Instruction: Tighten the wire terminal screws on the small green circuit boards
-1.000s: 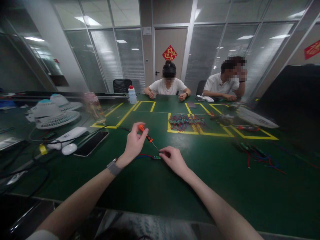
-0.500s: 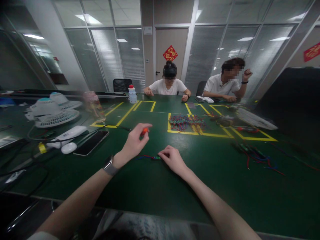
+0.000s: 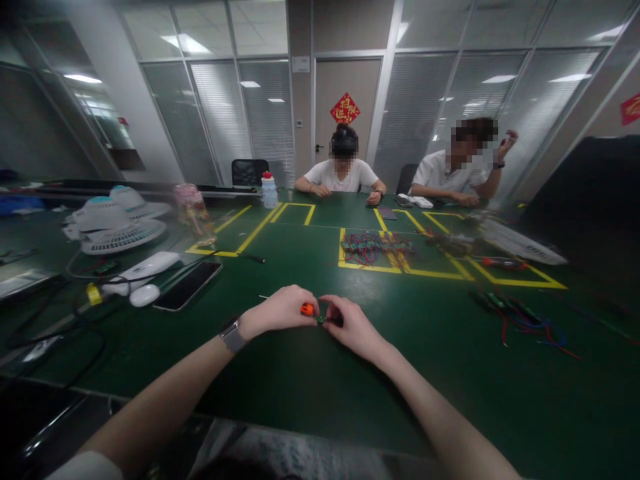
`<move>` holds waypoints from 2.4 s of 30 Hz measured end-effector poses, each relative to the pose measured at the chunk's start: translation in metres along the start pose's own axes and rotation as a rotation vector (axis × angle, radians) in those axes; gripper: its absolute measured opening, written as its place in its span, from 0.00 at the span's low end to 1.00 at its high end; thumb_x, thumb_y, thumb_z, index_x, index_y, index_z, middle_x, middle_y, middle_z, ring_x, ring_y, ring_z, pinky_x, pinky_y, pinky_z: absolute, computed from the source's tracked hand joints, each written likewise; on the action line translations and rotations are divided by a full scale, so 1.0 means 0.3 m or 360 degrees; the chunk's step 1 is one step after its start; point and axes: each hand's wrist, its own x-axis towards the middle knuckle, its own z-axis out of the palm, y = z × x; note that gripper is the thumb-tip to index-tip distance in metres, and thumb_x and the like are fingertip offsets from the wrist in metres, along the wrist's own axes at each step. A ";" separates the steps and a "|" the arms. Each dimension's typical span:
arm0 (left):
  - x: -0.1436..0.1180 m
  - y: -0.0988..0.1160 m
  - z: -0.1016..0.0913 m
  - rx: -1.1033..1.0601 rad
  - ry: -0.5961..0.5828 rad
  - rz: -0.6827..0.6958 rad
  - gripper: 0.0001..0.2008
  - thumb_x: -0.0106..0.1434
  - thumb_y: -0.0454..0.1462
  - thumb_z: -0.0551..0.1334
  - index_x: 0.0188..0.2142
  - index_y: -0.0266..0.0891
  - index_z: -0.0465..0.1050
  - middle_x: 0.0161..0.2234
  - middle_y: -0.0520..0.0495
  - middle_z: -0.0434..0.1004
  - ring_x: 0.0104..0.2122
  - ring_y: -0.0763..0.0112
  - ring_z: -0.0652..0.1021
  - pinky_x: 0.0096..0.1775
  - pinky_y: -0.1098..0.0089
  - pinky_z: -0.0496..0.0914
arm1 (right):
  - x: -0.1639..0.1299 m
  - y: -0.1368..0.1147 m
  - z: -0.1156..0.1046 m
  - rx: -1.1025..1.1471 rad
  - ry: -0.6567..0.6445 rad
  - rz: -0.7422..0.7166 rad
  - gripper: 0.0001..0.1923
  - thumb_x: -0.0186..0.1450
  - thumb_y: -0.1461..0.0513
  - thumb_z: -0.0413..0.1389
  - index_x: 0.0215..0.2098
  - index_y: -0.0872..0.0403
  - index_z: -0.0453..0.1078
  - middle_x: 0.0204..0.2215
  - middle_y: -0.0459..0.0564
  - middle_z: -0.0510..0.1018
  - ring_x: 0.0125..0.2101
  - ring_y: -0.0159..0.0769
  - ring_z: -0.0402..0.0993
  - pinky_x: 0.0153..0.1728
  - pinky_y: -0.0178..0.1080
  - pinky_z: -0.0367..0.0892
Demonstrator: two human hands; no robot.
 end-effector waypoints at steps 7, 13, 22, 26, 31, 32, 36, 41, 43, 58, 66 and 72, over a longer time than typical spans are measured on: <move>0.009 0.000 0.014 0.0005 0.0117 -0.0029 0.06 0.60 0.40 0.63 0.35 0.44 0.79 0.31 0.50 0.80 0.32 0.67 0.78 0.36 0.73 0.68 | -0.001 -0.006 -0.027 -0.0084 -0.0072 0.0079 0.24 0.57 0.68 0.59 0.51 0.54 0.67 0.31 0.47 0.75 0.33 0.38 0.72 0.36 0.39 0.67; 0.018 -0.005 0.039 0.0147 0.0233 -0.0077 0.08 0.62 0.39 0.61 0.38 0.43 0.78 0.38 0.47 0.76 0.35 0.67 0.77 0.36 0.72 0.68 | -0.005 -0.011 -0.057 -0.0329 0.0065 -0.0030 0.29 0.53 0.62 0.66 0.52 0.51 0.68 0.46 0.53 0.73 0.47 0.46 0.67 0.48 0.47 0.64; 0.018 0.000 0.038 0.0114 0.0211 -0.0048 0.08 0.62 0.37 0.60 0.38 0.42 0.78 0.36 0.48 0.78 0.35 0.68 0.78 0.36 0.72 0.68 | 0.011 -0.017 -0.028 -0.0388 -0.0008 -0.0017 0.10 0.59 0.65 0.62 0.39 0.54 0.75 0.36 0.51 0.76 0.40 0.43 0.68 0.43 0.44 0.64; 0.015 -0.006 0.002 0.0100 0.0422 -0.0117 0.09 0.64 0.38 0.58 0.38 0.40 0.77 0.37 0.47 0.78 0.36 0.68 0.78 0.39 0.71 0.69 | 0.019 -0.010 -0.017 -0.0280 -0.0007 0.0077 0.07 0.57 0.67 0.62 0.36 0.55 0.77 0.35 0.51 0.76 0.38 0.41 0.69 0.41 0.42 0.64; 0.008 -0.010 -0.023 0.0041 0.0544 -0.0116 0.09 0.65 0.38 0.57 0.37 0.40 0.76 0.36 0.49 0.78 0.35 0.69 0.78 0.39 0.71 0.70 | 0.000 -0.022 -0.027 -0.0224 0.0000 0.0100 0.09 0.56 0.68 0.61 0.36 0.55 0.78 0.34 0.51 0.76 0.38 0.41 0.69 0.41 0.41 0.64; 0.006 -0.009 -0.024 0.0030 0.0550 -0.0106 0.09 0.65 0.38 0.57 0.37 0.40 0.76 0.36 0.49 0.78 0.35 0.69 0.78 0.39 0.71 0.70 | -0.008 -0.026 -0.034 -0.0230 -0.0004 0.0115 0.09 0.56 0.67 0.60 0.35 0.55 0.78 0.34 0.51 0.76 0.38 0.41 0.69 0.41 0.42 0.64; 0.001 -0.004 -0.027 0.0015 0.0549 -0.0096 0.09 0.65 0.37 0.57 0.37 0.39 0.76 0.37 0.48 0.78 0.35 0.69 0.77 0.39 0.71 0.70 | -0.061 -0.010 -0.092 -0.0311 0.0010 0.0293 0.09 0.56 0.64 0.60 0.35 0.54 0.79 0.32 0.51 0.77 0.36 0.43 0.71 0.38 0.42 0.65; 0.000 -0.002 -0.031 -0.0026 0.0528 -0.0093 0.09 0.65 0.37 0.57 0.39 0.40 0.76 0.36 0.49 0.78 0.35 0.69 0.77 0.39 0.69 0.71 | -0.199 0.147 -0.248 -0.0564 0.0288 0.0614 0.14 0.56 0.55 0.59 0.35 0.55 0.80 0.33 0.54 0.79 0.36 0.46 0.74 0.35 0.41 0.67; 0.002 -0.003 -0.029 -0.0044 0.0512 -0.0088 0.09 0.65 0.38 0.57 0.39 0.39 0.76 0.36 0.49 0.78 0.35 0.69 0.77 0.40 0.69 0.71 | -0.269 0.236 -0.330 -0.0717 0.0455 0.0760 0.17 0.56 0.53 0.58 0.35 0.56 0.80 0.33 0.56 0.80 0.35 0.48 0.75 0.33 0.41 0.68; 0.005 -0.011 -0.011 0.0046 0.0438 -0.0136 0.09 0.65 0.37 0.57 0.40 0.41 0.76 0.37 0.49 0.79 0.35 0.68 0.78 0.41 0.67 0.71 | -0.375 0.429 -0.574 -0.1639 0.0660 0.1351 0.16 0.61 0.58 0.52 0.42 0.57 0.75 0.41 0.67 0.76 0.42 0.59 0.70 0.36 0.51 0.62; 0.003 -0.006 -0.010 0.0050 0.0451 -0.0094 0.09 0.65 0.37 0.57 0.40 0.40 0.76 0.37 0.49 0.79 0.35 0.69 0.78 0.41 0.68 0.71 | -0.213 0.341 -0.519 -0.1840 0.0701 0.0912 0.12 0.62 0.60 0.52 0.36 0.58 0.75 0.38 0.64 0.73 0.41 0.55 0.67 0.36 0.46 0.61; -0.009 0.011 -0.032 0.0125 0.0586 -0.0109 0.10 0.66 0.36 0.56 0.41 0.39 0.75 0.37 0.49 0.80 0.35 0.68 0.79 0.40 0.69 0.72 | 0.196 0.245 -0.344 -0.1378 0.0438 0.0291 0.13 0.66 0.63 0.49 0.36 0.56 0.76 0.37 0.57 0.76 0.40 0.44 0.68 0.43 0.40 0.60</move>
